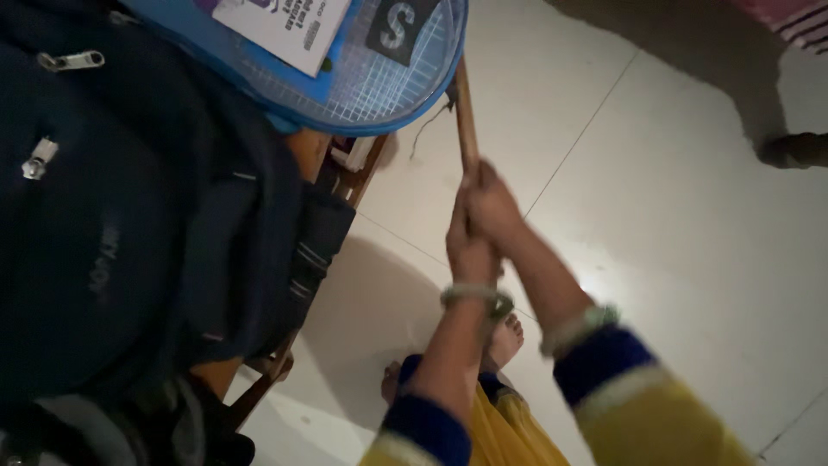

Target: The person mops a tiled floor in a bedroom using a traditional string mop. They move the mop back and forth across the floor, cleaning around furniture such as a bed, chairs, and a small table with bags on it.

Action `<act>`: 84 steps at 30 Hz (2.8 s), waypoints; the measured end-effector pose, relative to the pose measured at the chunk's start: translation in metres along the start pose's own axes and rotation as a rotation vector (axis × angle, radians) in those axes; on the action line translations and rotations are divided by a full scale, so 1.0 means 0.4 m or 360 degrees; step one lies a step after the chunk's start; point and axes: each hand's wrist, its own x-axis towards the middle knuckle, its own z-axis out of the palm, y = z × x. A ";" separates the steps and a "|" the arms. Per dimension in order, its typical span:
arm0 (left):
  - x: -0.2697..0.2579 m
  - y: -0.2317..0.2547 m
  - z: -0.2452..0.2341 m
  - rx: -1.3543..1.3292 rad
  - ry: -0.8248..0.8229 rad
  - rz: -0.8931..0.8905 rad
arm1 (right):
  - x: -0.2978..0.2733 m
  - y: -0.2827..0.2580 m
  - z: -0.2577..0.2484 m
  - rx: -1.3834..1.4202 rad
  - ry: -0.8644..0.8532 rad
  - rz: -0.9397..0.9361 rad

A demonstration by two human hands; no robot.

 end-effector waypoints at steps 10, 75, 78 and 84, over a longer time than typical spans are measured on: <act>-0.425 0.137 -0.208 -0.0589 0.0147 -0.0854 | -0.528 0.043 0.164 0.0133 0.0009 0.0480; -0.506 0.073 -0.249 0.1363 -0.0069 -0.0424 | -0.598 0.170 0.135 -0.0023 0.0517 0.0419; -0.333 0.033 -0.158 0.1077 0.0018 -0.0519 | -0.428 0.163 0.070 0.0132 0.0465 0.0639; 0.013 -0.081 0.050 0.1587 -0.0306 -0.0071 | -0.046 0.105 -0.132 0.0921 0.0544 0.0193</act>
